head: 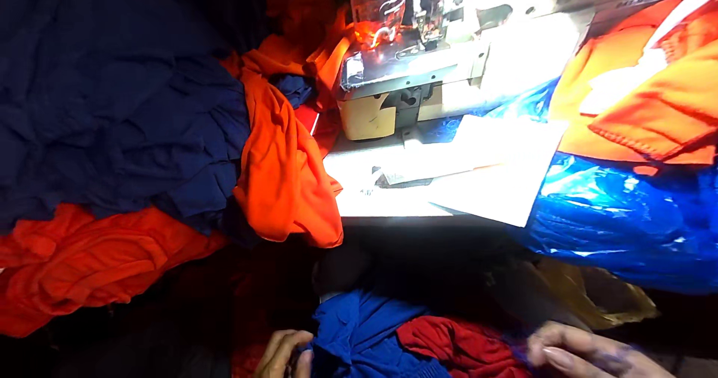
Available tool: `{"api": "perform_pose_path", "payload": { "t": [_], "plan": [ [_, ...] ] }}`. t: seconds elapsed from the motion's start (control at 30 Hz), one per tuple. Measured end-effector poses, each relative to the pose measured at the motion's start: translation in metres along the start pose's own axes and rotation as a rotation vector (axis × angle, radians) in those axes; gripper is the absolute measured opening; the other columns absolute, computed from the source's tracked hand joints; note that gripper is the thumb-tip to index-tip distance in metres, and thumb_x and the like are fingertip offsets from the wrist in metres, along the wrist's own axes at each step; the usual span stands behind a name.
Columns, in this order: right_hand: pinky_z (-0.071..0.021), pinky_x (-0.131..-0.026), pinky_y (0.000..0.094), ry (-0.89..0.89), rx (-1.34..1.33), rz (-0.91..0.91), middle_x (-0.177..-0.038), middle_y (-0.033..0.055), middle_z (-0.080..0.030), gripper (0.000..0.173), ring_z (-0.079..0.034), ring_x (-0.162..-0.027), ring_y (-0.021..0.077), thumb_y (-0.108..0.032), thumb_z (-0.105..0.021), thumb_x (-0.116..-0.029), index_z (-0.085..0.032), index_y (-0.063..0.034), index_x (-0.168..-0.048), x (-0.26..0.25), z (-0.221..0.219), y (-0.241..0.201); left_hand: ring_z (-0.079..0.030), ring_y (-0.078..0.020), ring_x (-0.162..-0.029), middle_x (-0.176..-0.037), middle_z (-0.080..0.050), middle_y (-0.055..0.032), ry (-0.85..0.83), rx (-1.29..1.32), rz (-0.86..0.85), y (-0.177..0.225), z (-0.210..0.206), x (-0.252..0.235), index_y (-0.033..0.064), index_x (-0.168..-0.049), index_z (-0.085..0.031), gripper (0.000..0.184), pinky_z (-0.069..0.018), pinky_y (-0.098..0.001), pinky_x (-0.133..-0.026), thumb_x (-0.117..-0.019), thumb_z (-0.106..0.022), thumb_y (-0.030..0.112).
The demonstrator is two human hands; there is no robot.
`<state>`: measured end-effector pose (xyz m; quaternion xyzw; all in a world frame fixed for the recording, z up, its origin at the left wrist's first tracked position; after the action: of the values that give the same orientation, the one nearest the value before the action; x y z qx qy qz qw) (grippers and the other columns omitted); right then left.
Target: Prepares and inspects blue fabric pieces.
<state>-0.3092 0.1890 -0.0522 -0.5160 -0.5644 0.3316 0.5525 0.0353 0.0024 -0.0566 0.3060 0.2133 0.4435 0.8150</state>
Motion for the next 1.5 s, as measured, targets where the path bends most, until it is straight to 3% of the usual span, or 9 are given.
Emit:
{"api": "perform_pose_path", "payload": {
  "t": [0.13,0.23,0.37,0.5,0.67,0.93,1.07,1.3,1.5],
  "plan": [
    [-0.0484,-0.065,0.0178,-0.039,0.147,0.042,-0.088,-0.007,-0.062,0.017,-0.055,-0.07,-0.0031,-0.009,-0.049,-0.1025,-0.065,-0.0023,-0.106,-0.027,-0.041,-0.009,-0.062,-0.0176,-0.06,-0.067,-0.064,-0.0099,-0.116,-0.032,0.127,0.012,-0.023,0.003,-0.0035,-0.08,-0.07,0.035,-0.0518,-0.0371,-0.059,-0.0886,-0.074,0.03],
    [-0.0468,-0.064,0.0192,-0.134,0.215,0.057,-0.086,0.001,-0.063,0.021,-0.054,-0.069,-0.0005,-0.011,-0.051,-0.1033,-0.066,0.0031,-0.107,-0.036,-0.064,-0.008,-0.06,-0.018,-0.06,-0.068,-0.064,-0.011,0.056,-0.07,0.215,0.014,-0.053,0.007,-0.0047,-0.081,-0.069,0.031,-0.052,-0.0372,-0.06,-0.0874,-0.075,0.025],
    [-0.0503,-0.071,0.025,-0.176,0.253,0.105,-0.089,0.0096,-0.067,0.021,-0.06,-0.075,0.007,-0.01,-0.053,-0.1029,-0.067,0.0053,-0.106,-0.04,-0.079,-0.007,-0.052,0.004,-0.057,-0.068,-0.058,0.0059,0.203,0.404,0.296,0.029,-0.061,-0.006,0.0022,-0.083,-0.064,0.008,-0.0448,-0.0141,-0.054,-0.0913,-0.063,0.002],
    [-0.053,-0.075,0.0215,-0.042,0.146,0.231,-0.095,0.007,-0.068,0.016,-0.063,-0.082,0.0036,-0.006,-0.058,-0.1002,-0.065,0.0048,-0.108,-0.042,-0.084,-0.025,-0.051,0.0055,-0.048,-0.068,-0.064,0.0108,0.12,0.91,0.342,0.082,-0.046,-0.031,0.0139,-0.087,-0.068,0.022,-0.0437,-0.013,-0.044,-0.0962,-0.055,-0.002],
    [-0.0566,-0.08,0.0201,0.131,0.025,0.432,-0.101,0.0036,-0.069,0.012,-0.066,-0.089,0.0014,-0.006,-0.062,-0.0988,-0.065,0.0023,-0.107,-0.048,-0.081,-0.056,-0.056,0.004,-0.053,-0.072,-0.068,0.0069,-0.024,1.105,0.225,0.129,-0.052,-0.056,0.015,-0.089,-0.073,0.021,-0.0463,-0.0138,-0.046,-0.0981,-0.058,0.004],
    [-0.0528,-0.077,0.014,0.324,0.228,0.534,-0.099,0.013,-0.067,0.014,-0.064,-0.089,0.0034,-0.007,-0.069,-0.0944,-0.067,0.0053,-0.101,-0.054,-0.064,-0.075,-0.06,0.0063,-0.061,-0.074,-0.069,0.0113,-0.101,0.969,0.092,0.157,-0.059,-0.08,0.0171,-0.089,-0.075,0.019,-0.0499,-0.0123,-0.055,-0.0986,-0.061,0.009],
    [-0.0491,-0.084,0.0134,0.429,0.449,0.568,-0.096,0.0147,-0.07,0.011,-0.064,-0.093,0.0075,-0.008,-0.066,-0.0959,-0.069,0.0028,-0.098,-0.06,-0.06,-0.077,-0.058,0.0084,-0.062,-0.075,-0.067,0.0123,-0.086,0.824,0.015,0.166,-0.064,-0.088,0.0106,-0.085,-0.072,0.016,-0.049,-0.0107,-0.056,-0.0958,-0.062,0.004],
    [-0.0486,-0.083,0.0171,0.358,0.553,0.537,-0.092,0.0174,-0.069,0.011,-0.065,-0.092,0.0145,-0.003,-0.059,-0.0956,-0.068,0.003,-0.095,-0.065,-0.05,-0.082,-0.063,0.0058,-0.081,-0.082,-0.069,-0.0008,-0.034,0.534,-0.276,0.161,-0.07,-0.094,-0.0015,-0.085,-0.068,0.016,-0.0519,-0.0105,-0.075,-0.0978,-0.063,0.007],
    [-0.0502,-0.08,0.0153,0.304,0.358,0.465,-0.094,0.0174,-0.069,0.01,-0.065,-0.091,0.0089,-0.002,-0.06,-0.0959,-0.066,0.0056,-0.097,-0.065,-0.051,-0.081,-0.058,0.0094,-0.071,-0.081,-0.066,0.0065,-0.06,0.658,-0.184,0.156,-0.07,-0.096,0.0047,-0.088,-0.069,0.016,-0.0494,-0.0083,-0.065,-0.0999,-0.062,0.011]
  ]
}}
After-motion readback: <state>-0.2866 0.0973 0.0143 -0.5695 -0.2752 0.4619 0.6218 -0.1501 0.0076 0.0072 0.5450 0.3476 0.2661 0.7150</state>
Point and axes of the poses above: each hand's wrist, its own x-axis away from the middle knuckle, its own z-axis out of the back of the hand, y = z × x, the point moved 2 cm from there along -x, towards the middle knuckle
